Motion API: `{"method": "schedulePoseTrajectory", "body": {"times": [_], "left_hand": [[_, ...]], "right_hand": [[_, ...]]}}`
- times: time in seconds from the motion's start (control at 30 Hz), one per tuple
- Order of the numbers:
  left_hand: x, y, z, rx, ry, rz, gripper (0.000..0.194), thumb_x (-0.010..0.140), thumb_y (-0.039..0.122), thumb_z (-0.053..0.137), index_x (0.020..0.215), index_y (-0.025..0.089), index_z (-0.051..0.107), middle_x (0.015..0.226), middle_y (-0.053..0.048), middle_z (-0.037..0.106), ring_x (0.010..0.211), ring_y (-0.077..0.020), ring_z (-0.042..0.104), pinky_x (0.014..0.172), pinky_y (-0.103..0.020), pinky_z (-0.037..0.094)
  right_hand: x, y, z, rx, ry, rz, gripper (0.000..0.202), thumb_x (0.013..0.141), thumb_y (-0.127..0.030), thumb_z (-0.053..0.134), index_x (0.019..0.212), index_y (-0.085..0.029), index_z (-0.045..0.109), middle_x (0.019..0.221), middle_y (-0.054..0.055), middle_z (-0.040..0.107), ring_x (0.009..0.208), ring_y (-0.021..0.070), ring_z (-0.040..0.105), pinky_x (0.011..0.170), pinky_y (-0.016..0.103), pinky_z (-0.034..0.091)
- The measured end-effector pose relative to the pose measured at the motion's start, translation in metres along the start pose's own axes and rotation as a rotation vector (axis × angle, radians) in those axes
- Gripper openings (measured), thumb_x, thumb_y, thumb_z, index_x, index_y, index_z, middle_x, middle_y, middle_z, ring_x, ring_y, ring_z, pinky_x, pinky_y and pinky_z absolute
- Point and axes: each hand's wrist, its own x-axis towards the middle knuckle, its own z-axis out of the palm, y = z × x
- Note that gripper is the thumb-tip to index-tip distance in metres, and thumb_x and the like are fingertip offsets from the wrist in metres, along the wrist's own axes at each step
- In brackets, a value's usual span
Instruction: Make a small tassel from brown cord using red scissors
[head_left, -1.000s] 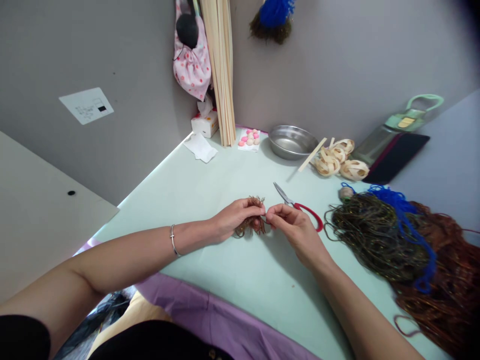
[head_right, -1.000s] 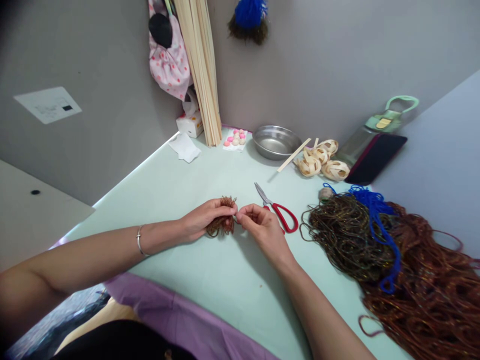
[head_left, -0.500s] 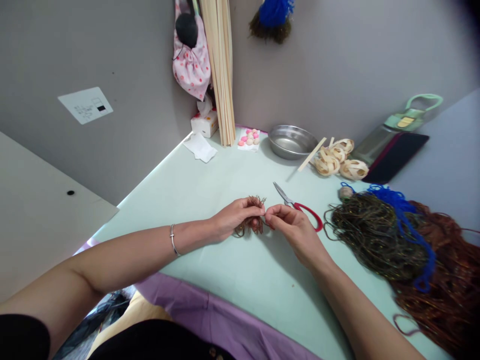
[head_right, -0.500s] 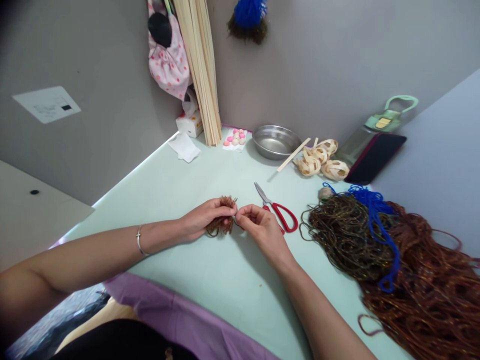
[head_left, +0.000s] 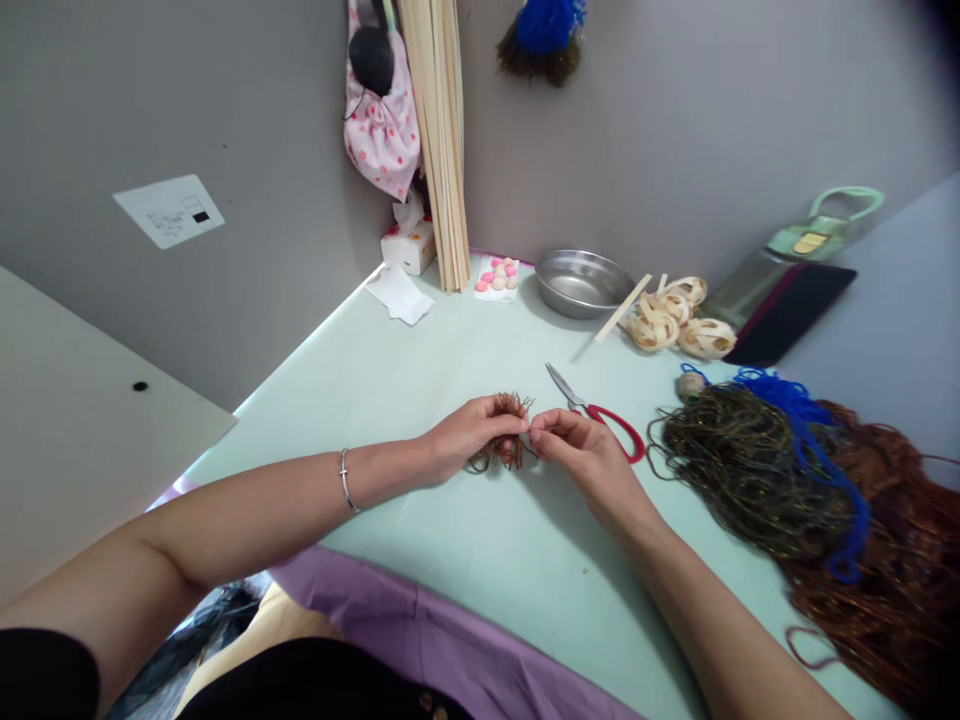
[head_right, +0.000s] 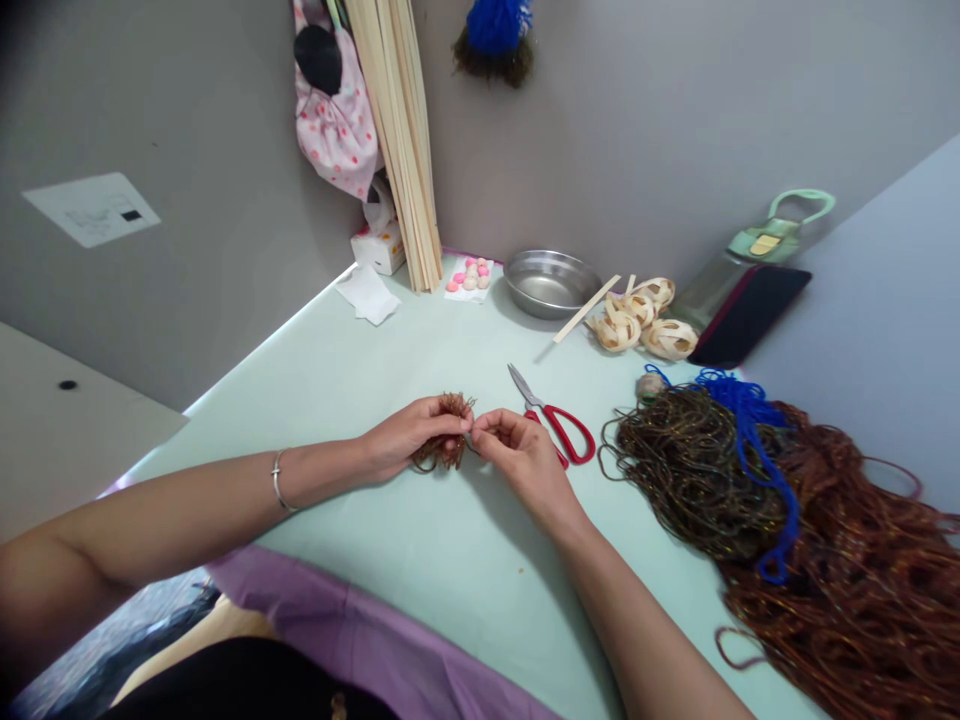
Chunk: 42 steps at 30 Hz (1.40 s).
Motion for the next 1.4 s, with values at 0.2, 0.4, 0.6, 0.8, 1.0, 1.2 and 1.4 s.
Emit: {"method": "schedulePoseTrajectory", "body": {"times": [0.2,0.4,0.6,0.8,1.0,1.2,1.4], "left_hand": [[0.0014,0.0031,-0.0006,-0.085,-0.034,0.0,0.016,0.078,0.028,0.067,0.077,0.016,0.057,0.055,0.005,0.049,0.05,-0.0063,0.047,0.055,-0.018,0.042],[0.0,0.0037,-0.0005,-0.142,-0.123,0.119,0.021,0.082,0.034,0.069,0.086,0.019,0.054,0.066,0.004,0.053,0.056,-0.006,0.048,0.06,-0.019,0.044],[-0.0003,0.0023,-0.0006,-0.119,-0.035,0.156,0.022,0.081,0.031,0.071,0.087,0.017,0.054,0.089,-0.001,0.06,0.062,-0.0041,0.051,0.065,-0.019,0.046],[0.0008,-0.0015,-0.0007,-0.104,-0.047,0.031,0.028,0.072,0.022,0.077,0.089,0.014,0.057,0.078,0.001,0.058,0.064,-0.0085,0.059,0.065,-0.022,0.048],[0.0014,-0.0008,-0.0004,-0.167,-0.027,0.001,0.026,0.072,0.025,0.078,0.085,0.013,0.06,0.074,0.002,0.057,0.061,-0.0056,0.055,0.064,-0.02,0.046],[0.0006,-0.0024,0.0001,-0.1,-0.041,0.041,0.026,0.074,0.028,0.077,0.086,0.014,0.059,0.077,-0.001,0.062,0.066,-0.0081,0.059,0.067,-0.021,0.046],[0.0007,-0.0039,0.0003,-0.063,-0.003,0.031,0.031,0.071,0.033,0.079,0.086,0.014,0.059,0.074,0.002,0.058,0.059,-0.0065,0.055,0.062,-0.022,0.047]], "right_hand": [[0.0002,0.0012,-0.0005,-0.023,0.0,0.017,0.022,0.077,-0.037,0.07,0.08,-0.017,0.062,0.067,-0.001,0.06,0.062,0.012,0.048,0.06,0.027,0.034],[0.0006,0.0039,-0.0005,-0.012,-0.043,-0.011,0.017,0.079,-0.033,0.067,0.076,-0.018,0.059,0.073,0.001,0.063,0.068,0.0146,0.053,0.064,0.028,0.038],[0.0017,0.003,-0.0014,-0.025,0.056,-0.056,0.017,0.079,-0.033,0.068,0.073,-0.02,0.059,0.068,-0.001,0.058,0.063,0.014,0.049,0.061,0.028,0.037],[0.0008,0.0008,-0.0013,-0.012,0.091,-0.112,0.013,0.08,-0.032,0.07,0.079,-0.021,0.064,0.071,-0.001,0.058,0.064,0.0139,0.049,0.062,0.029,0.038],[-0.0004,0.0018,-0.0019,-0.005,0.086,-0.122,0.014,0.083,-0.033,0.069,0.082,-0.02,0.063,0.068,-0.002,0.057,0.064,0.0133,0.049,0.063,0.028,0.039],[0.0006,0.0028,-0.003,-0.084,0.005,-0.09,0.032,0.091,-0.048,0.058,0.076,-0.02,0.058,0.067,-0.001,0.057,0.065,0.0147,0.051,0.066,0.029,0.04],[0.0005,0.0009,-0.0032,-0.128,0.01,-0.136,0.029,0.089,-0.044,0.061,0.074,-0.02,0.06,0.065,-0.001,0.054,0.064,0.015,0.048,0.063,0.028,0.037]]}}
